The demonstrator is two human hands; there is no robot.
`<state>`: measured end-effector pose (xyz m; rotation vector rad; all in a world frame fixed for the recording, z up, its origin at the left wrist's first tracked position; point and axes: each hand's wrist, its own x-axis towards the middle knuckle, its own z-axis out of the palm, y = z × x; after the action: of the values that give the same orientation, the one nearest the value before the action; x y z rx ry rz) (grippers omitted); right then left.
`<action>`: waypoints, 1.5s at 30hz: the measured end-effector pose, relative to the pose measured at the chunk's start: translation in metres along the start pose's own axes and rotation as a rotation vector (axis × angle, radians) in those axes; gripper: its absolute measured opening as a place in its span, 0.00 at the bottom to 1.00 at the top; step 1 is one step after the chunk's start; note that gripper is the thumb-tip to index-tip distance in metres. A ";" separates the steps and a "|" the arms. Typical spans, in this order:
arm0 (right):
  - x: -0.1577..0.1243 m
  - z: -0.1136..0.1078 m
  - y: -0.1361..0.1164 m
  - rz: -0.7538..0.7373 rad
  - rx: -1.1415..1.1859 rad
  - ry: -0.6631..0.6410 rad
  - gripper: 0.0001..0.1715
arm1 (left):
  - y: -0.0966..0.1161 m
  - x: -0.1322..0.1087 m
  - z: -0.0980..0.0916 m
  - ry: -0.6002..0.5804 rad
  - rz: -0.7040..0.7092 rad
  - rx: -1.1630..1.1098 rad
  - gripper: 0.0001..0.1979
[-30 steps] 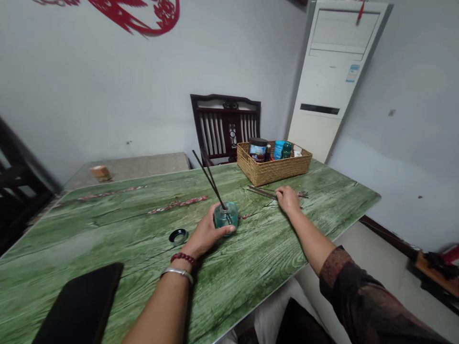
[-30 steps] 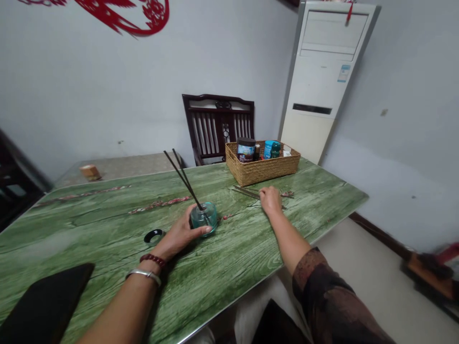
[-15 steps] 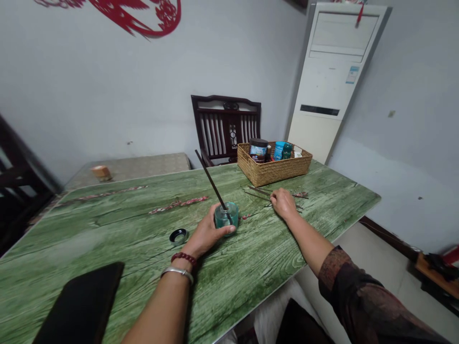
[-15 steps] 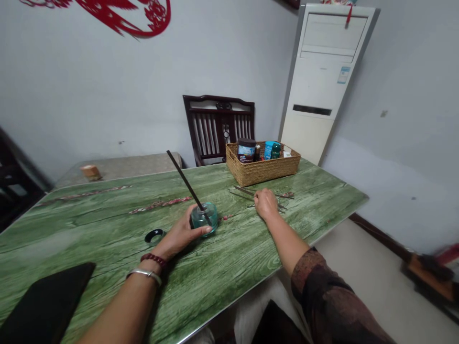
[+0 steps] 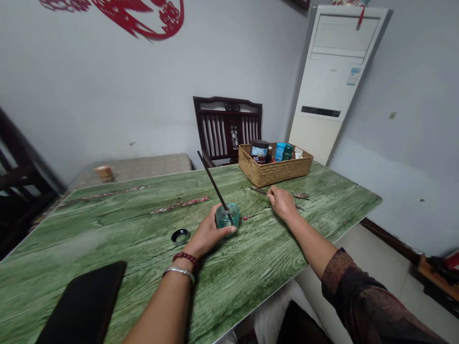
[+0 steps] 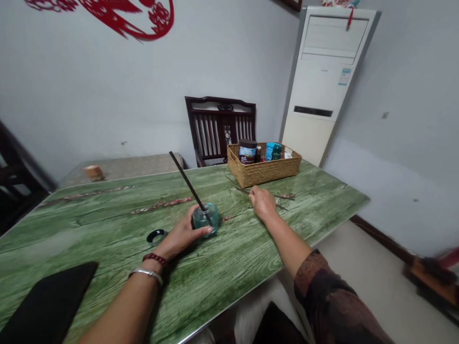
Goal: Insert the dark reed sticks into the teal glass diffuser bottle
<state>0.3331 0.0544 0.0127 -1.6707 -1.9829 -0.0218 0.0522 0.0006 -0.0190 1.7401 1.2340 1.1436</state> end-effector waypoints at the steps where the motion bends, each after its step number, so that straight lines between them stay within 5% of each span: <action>1: 0.002 -0.005 -0.006 -0.038 0.088 0.066 0.09 | 0.000 0.000 0.000 -0.007 0.000 -0.005 0.41; 6: 0.016 -0.034 -0.046 -0.154 0.693 0.306 0.06 | 0.003 -0.001 0.000 -0.001 0.002 -0.006 0.42; 12: 0.022 -0.051 -0.103 -0.197 1.235 0.291 0.16 | 0.001 -0.001 0.000 0.016 0.008 0.017 0.41; 18: 0.020 -0.036 -0.132 -0.225 1.258 0.226 0.19 | -0.002 0.001 0.000 0.007 0.052 0.010 0.41; 31: 0.011 0.013 -0.126 -0.114 1.014 0.092 0.10 | -0.002 0.002 0.001 -0.010 0.064 0.022 0.41; 36: 0.012 0.010 -0.097 -0.139 0.843 0.150 0.09 | -0.002 0.000 0.001 -0.001 0.041 0.014 0.41; 42: 0.020 -0.001 0.003 0.041 0.366 0.381 0.12 | -0.003 0.000 0.001 0.006 0.000 0.003 0.41; 45: 0.008 0.007 0.039 0.129 0.074 0.246 0.17 | -0.003 0.001 0.001 0.008 0.008 0.007 0.41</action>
<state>0.3651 0.0727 -0.0026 -1.6588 -1.6735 -0.1009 0.0518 0.0025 -0.0219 1.7482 1.2383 1.1533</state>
